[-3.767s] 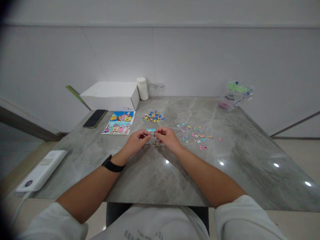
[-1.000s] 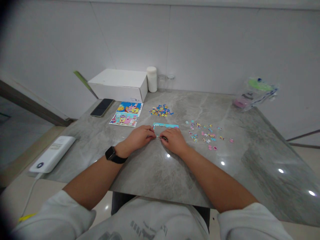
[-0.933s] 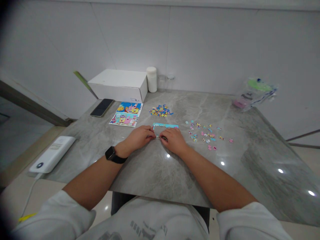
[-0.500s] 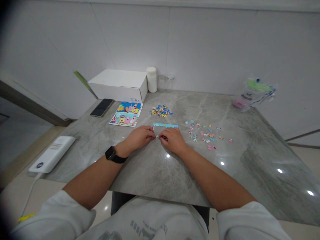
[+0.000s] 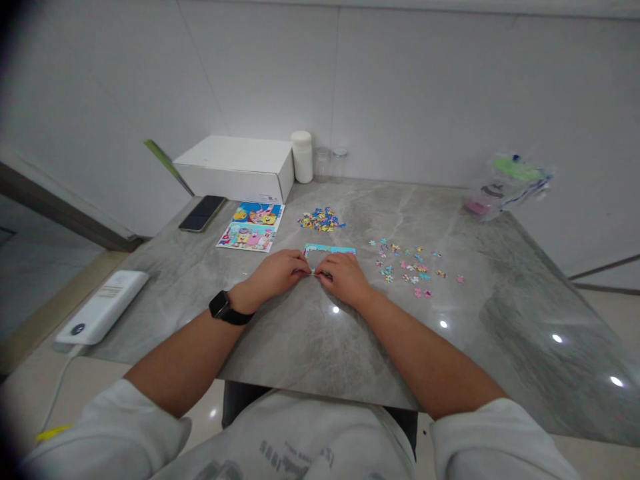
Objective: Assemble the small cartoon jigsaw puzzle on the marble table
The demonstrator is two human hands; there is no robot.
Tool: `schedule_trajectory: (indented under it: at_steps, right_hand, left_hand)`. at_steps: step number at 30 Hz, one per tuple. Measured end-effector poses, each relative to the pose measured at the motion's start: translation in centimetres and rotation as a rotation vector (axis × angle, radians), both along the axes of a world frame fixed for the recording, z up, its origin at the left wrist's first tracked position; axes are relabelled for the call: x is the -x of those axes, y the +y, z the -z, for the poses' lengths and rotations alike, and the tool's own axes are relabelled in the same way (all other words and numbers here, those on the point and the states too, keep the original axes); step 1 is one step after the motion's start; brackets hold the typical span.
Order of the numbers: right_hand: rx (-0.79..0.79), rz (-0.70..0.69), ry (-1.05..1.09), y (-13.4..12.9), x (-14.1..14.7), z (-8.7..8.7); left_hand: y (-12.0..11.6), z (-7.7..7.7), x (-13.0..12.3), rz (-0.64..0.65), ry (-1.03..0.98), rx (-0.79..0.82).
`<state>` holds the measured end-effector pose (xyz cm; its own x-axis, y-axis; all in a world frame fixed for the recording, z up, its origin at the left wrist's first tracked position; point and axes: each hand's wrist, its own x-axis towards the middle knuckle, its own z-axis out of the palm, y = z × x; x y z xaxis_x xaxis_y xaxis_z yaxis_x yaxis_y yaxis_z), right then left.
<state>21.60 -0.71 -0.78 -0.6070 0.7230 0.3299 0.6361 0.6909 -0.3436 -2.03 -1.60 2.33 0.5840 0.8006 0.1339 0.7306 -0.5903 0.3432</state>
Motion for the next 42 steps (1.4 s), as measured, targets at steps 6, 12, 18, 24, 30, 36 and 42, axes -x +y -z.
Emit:
schedule_trajectory:
  at_steps: [6, 12, 18, 24, 30, 36, 42]
  right_hand:
    - [-0.025, -0.063, -0.024, 0.0, -0.3, -0.4]
    - [-0.019, 0.06, 0.221, 0.4, -1.0, -0.4]
    - [-0.098, 0.321, 0.427, 2.0, -4.7, -4.8]
    - [-0.046, 0.309, 0.12, 1.2, -8.3, -5.3]
    - [0.016, 0.205, -0.081, -0.8, -8.3, -1.8]
    - [0.03, 0.139, -0.113, -0.9, -8.3, -1.3]
    - [0.031, 0.129, -0.087, -0.9, -8.3, -0.8]
  left_hand:
    - [-0.1, 0.0, -0.1, -0.011, 0.023, -0.01]
    - [0.2, -0.4, 0.5, -0.034, -0.059, -0.016]
    - [1.0, -0.3, 1.3, -0.159, -0.152, -0.103]
    - [2.2, 1.5, 1.9, -0.169, -0.156, -0.142]
    - [3.3, 2.8, 2.2, -0.115, -0.189, -0.096]
    - [3.4, 3.1, 2.2, -0.073, -0.189, -0.061]
    - [3.6, 3.2, 2.2, -0.076, -0.161, -0.043]
